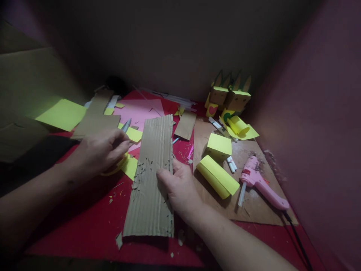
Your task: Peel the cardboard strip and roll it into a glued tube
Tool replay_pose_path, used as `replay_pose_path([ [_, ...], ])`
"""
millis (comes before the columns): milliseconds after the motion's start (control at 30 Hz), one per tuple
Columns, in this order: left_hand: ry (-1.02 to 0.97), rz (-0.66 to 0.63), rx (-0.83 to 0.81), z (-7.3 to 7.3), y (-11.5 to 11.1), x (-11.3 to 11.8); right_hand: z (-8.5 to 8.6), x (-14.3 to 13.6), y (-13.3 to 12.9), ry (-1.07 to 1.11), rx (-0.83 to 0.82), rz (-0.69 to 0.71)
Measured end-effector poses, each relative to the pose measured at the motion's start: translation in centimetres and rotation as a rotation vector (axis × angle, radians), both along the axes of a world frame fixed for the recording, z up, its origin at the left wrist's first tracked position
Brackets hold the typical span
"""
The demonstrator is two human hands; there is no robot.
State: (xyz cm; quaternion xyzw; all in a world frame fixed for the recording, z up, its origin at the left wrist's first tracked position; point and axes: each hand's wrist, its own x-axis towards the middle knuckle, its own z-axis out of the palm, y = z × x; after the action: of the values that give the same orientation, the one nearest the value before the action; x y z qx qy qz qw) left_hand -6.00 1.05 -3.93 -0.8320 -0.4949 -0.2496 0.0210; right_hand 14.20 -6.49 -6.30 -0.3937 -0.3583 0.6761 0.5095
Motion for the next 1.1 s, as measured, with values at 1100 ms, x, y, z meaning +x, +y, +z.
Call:
replay_pose_path([
  [1100,0.050,-0.247,-0.075,-1.3,-3.0,2.7,0.1,-0.2,0.0,-0.111,0.091,-0.086],
])
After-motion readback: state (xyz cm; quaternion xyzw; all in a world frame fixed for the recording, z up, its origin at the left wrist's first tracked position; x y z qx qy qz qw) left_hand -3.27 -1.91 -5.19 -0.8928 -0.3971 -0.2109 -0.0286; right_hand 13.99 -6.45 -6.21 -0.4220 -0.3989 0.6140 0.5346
